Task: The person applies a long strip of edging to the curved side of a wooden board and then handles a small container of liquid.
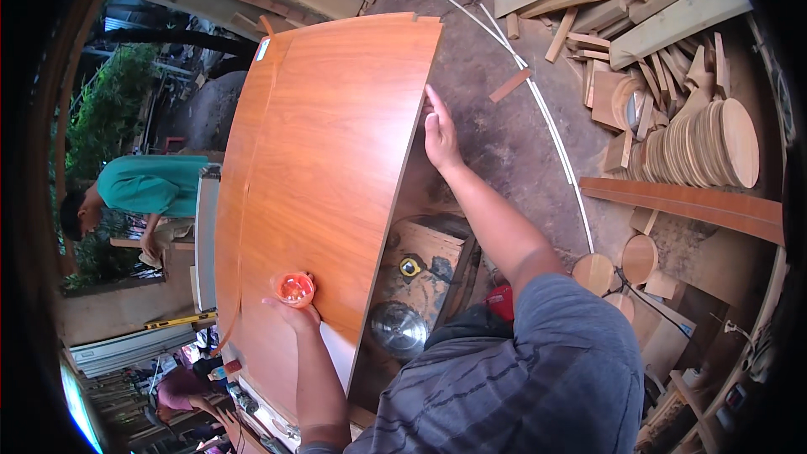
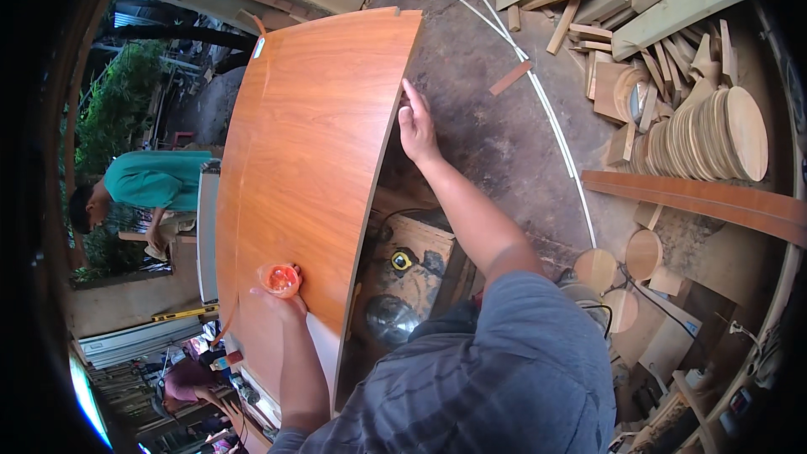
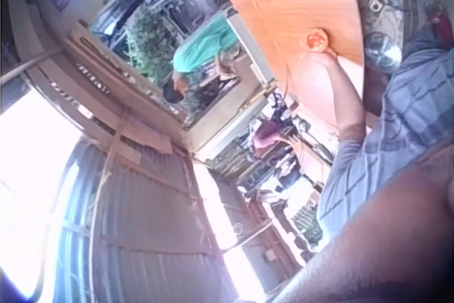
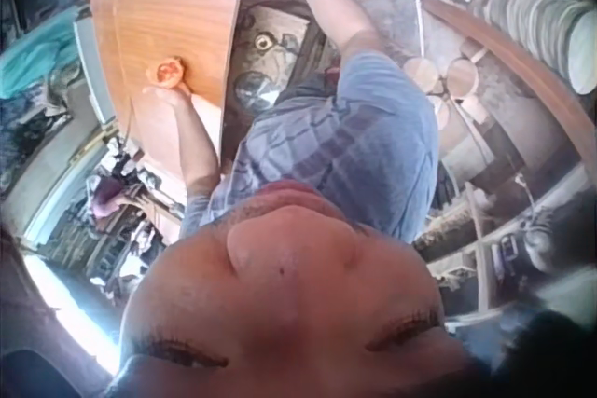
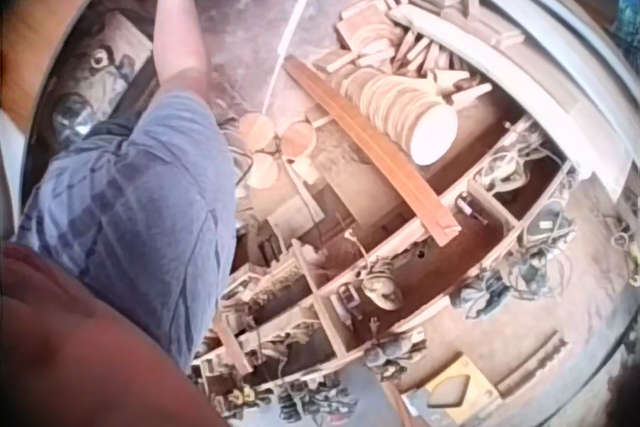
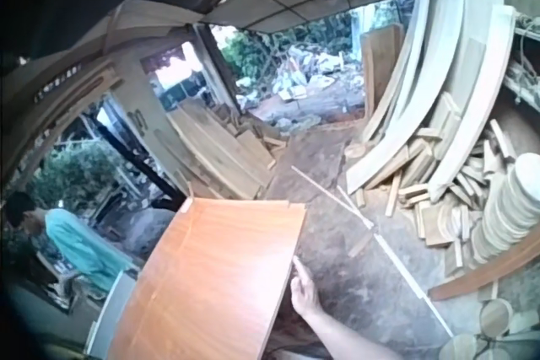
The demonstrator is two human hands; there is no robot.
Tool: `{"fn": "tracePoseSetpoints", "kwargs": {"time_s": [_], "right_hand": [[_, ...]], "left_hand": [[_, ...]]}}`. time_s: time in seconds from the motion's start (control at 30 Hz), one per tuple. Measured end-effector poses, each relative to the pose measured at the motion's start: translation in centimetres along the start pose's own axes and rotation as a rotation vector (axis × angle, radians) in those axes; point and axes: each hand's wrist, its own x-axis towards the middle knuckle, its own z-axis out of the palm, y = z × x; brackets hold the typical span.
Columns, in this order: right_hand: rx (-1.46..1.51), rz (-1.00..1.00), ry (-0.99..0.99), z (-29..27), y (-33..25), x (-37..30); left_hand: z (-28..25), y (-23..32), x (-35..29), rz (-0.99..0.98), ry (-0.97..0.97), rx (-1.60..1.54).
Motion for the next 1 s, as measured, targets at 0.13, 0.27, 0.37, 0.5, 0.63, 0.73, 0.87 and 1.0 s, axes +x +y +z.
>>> {"fn": "tracePoseSetpoints", "kwargs": {"time_s": [0.13,0.27,0.37,0.5,0.63,0.73,0.87,1.0], "right_hand": [[-0.130,-0.054,-0.023,-0.1,-2.1,-1.4],[-0.156,-0.077,-0.078,-0.7,-2.7,-2.4],[-0.210,-0.117,-0.104,-0.8,-3.2,-3.1],[-0.156,-0.124,-0.034,-1.8,-3.0,-2.3],[-0.144,-0.072,-0.009,-0.5,-2.8,-0.9],[-0.259,-0.159,-0.010,0.6,-2.0,-0.8],[-0.292,-0.154,0.033,0.3,-1.5,0.8],[-0.308,-0.126,0.025,0.5,-1.7,1.5]], "left_hand": [[-0.1,0.0,-0.1,0.008,0.016,0.000],[0.0,-0.1,0.2,0.030,-0.021,0.003],[-0.2,-0.2,0.3,0.029,-0.016,0.006],[-0.1,-0.1,0.2,0.016,-0.001,0.003],[-0.4,0.0,0.1,0.014,-0.022,-0.005],[-1.1,-0.3,0.3,0.036,-0.032,-0.011],[0.2,0.3,-0.4,0.075,-0.078,0.011],[-0.5,-0.3,0.1,0.056,-0.013,-0.046]]}}
